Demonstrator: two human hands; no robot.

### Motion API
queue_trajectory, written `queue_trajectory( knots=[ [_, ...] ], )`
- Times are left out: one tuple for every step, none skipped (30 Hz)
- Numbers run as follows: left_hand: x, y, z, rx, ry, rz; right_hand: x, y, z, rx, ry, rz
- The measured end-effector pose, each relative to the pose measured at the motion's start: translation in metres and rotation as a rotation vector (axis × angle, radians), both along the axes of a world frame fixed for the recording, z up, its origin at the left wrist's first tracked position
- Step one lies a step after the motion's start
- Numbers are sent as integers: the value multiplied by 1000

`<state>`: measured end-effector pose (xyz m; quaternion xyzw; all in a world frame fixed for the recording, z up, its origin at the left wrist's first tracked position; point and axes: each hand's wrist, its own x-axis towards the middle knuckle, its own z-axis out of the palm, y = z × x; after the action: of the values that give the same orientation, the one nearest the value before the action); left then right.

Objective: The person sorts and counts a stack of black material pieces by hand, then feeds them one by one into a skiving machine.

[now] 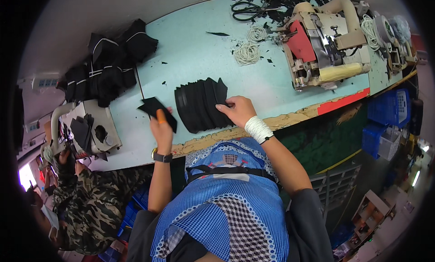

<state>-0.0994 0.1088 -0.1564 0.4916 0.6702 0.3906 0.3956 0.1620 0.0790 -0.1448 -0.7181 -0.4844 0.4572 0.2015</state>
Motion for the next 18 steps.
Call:
queue_trajectory(
  knots=[
    [-5, 0, 3, -8, -101, 56, -2, 0, -1, 29, -38, 40],
    [-9, 0, 7, -18, -203, 112, -7, -1, -3, 28, -37, 31],
    [-10, 0, 15, -73, -250, 55, -15, -2, -4, 108, -153, 56],
    [-6, 0, 21, -74, -249, 54, -21, -2, -4, 187, -270, 81],
    [4, -1, 28, -126, -271, -36, -20, -1, -1, 208, -293, 104],
    [12, -5, 34, -177, -291, -123, -21, -1, -5, 209, -293, 105],
    [26, -8, 41, -261, -374, -130, -21, 0, -10, 223, -337, 97],
    [41, -11, 45, -346, -458, -140, -21, 0, -13, 238, -382, 87],
    [52, -12, 43, -344, -463, -145, -21, -1, -9, 240, -388, 84],
    [62, -10, 37, -395, -546, -168, -18, 0, -4, 261, -369, 66],
    [71, -7, 31, -447, -629, -195, -17, 1, 2, 283, -351, 47],
    [78, -3, 25, -442, -638, -197, -17, 0, 17, 287, -360, 48],
    [84, 0, 20, -507, -659, -233, -23, -3, 41, 364, -321, 36],
    [89, -2, 19, -575, -674, -273, -31, -10, 61, 439, -279, 17],
    [101, -3, 22, -601, -723, -186, -38, -14, 68, 442, -201, 26],
    [101, -3, 27, -602, -724, -201, -42, -17, 68, 490, -113, -69],
    [99, -4, 36, -643, -854, -231, -36, -16, 71, 276, 78, -100],
    [97, -5, 42, -687, -984, -257, -25, -16, 74, 58, 269, -128]
  ],
)
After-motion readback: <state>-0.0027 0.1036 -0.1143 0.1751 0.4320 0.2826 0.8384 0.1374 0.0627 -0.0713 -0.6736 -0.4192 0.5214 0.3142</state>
